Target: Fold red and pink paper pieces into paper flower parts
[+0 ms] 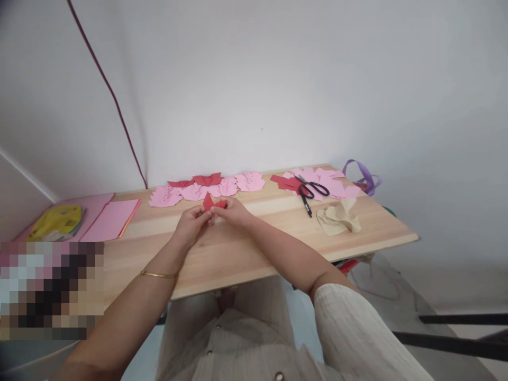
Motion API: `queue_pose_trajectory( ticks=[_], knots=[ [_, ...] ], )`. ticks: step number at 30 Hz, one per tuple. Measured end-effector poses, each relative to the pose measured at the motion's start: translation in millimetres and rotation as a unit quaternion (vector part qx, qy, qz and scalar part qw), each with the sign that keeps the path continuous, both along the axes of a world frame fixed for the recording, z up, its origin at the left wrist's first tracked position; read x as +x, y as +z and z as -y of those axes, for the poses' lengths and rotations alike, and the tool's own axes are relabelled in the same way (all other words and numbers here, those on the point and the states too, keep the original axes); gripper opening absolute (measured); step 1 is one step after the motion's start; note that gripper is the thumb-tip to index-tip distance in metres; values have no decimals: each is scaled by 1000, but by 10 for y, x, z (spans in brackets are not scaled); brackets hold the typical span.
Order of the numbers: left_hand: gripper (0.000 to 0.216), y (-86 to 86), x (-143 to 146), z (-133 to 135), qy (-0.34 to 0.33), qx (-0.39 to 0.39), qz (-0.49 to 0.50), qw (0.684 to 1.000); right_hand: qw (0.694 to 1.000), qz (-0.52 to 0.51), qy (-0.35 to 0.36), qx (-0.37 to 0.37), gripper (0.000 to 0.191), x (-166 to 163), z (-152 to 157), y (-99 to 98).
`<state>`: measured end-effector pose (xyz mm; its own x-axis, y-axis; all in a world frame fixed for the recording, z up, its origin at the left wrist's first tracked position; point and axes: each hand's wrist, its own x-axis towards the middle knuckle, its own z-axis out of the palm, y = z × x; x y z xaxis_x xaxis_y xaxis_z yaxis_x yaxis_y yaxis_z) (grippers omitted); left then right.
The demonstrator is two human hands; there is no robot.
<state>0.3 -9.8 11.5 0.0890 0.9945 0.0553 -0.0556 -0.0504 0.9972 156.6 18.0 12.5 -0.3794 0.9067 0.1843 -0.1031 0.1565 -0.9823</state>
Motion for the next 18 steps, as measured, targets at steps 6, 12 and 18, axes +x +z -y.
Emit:
queue_pose_trajectory(
  ticks=[6,12,18],
  knots=[
    [22,8,-6,-6,-15,-21,34,999,1000,-8,-1,0,31,16,-27,9],
    [18,-32,-30,-49,10,-22,79,997,999,-14,-17,-28,32,2,-15,40],
    [22,-44,-23,-44,-10,-22,94,995,1000,-28,-2,-5,27,-4,-34,28]
  ],
)
